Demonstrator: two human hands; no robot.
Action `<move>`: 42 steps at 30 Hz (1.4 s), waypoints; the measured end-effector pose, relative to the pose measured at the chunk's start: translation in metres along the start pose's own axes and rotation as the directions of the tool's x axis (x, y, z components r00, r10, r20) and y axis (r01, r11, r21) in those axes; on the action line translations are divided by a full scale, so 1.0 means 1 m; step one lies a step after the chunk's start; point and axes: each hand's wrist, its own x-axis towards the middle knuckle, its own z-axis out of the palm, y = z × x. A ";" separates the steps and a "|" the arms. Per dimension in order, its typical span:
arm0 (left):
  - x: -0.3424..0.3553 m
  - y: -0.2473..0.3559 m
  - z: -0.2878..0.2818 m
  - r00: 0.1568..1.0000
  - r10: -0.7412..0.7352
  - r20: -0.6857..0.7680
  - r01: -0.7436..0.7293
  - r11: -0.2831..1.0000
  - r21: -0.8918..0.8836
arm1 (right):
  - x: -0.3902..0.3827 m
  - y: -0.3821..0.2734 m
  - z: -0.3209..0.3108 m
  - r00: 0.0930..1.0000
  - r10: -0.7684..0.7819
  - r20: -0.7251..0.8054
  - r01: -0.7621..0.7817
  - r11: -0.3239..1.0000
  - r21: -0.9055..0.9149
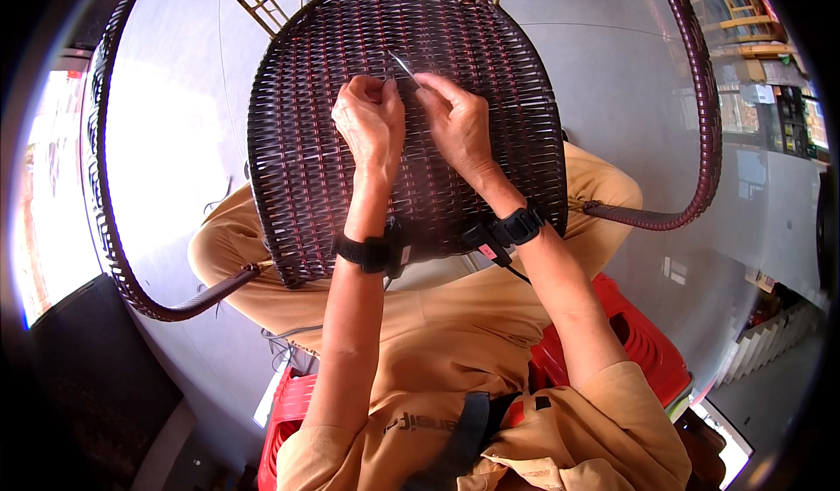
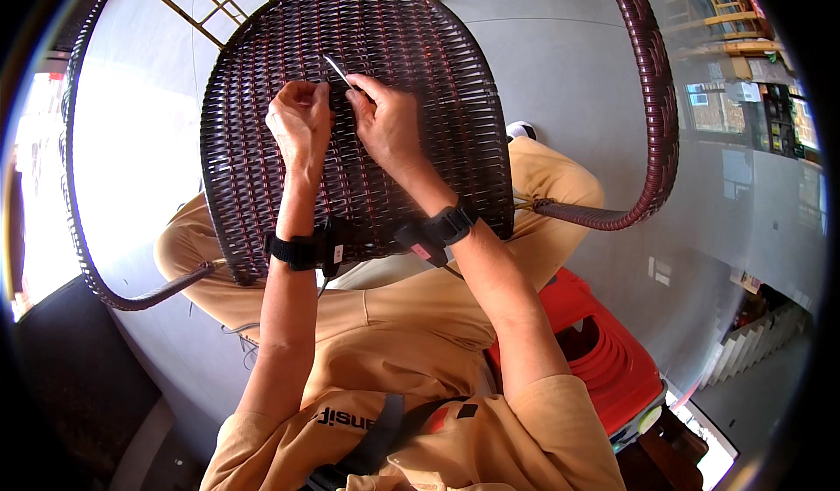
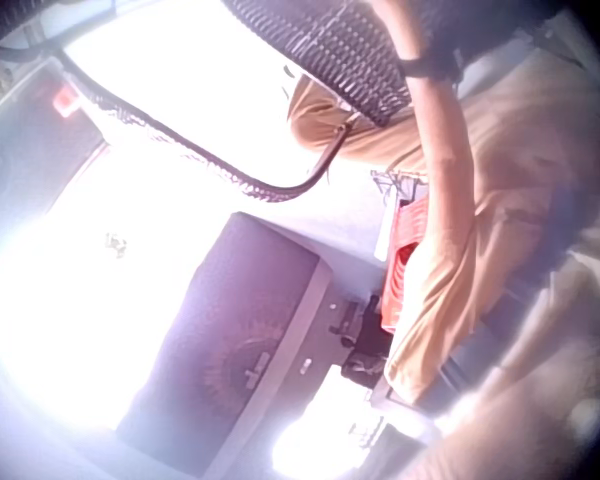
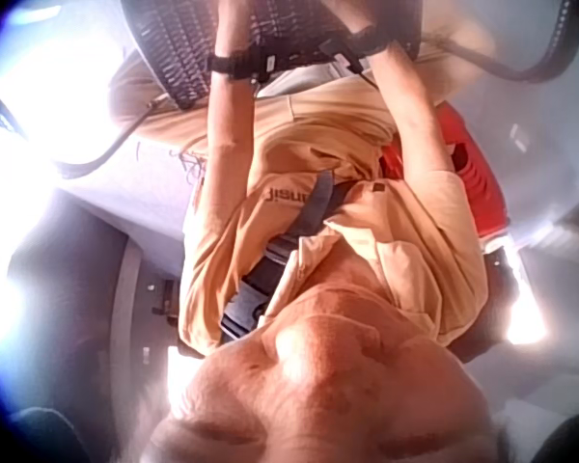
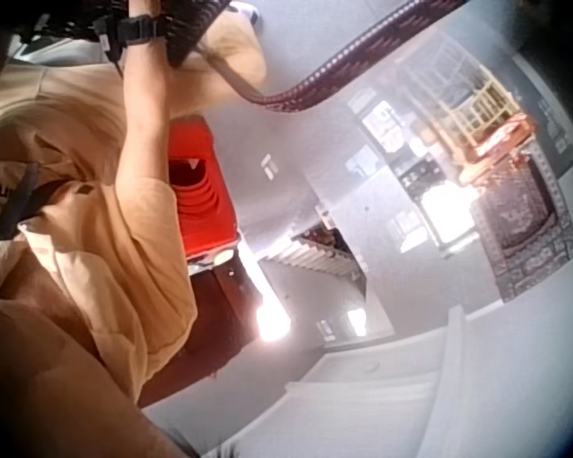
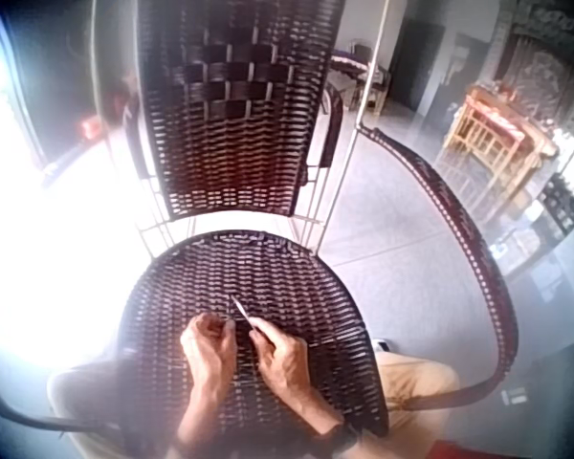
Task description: The person weaves a thin strip of plastic back into the mesh of a woven chair seat. They use a small metal tool to guide the strip through the weave and then use a yellow-handled screwdriver to tuck in the loose ends.
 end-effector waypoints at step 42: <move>0.004 0.006 0.015 0.997 0.014 -0.070 0.002 0.977 0.214 | 0.000 -0.010 -0.004 0.989 0.126 0.081 -0.117 0.987 -0.115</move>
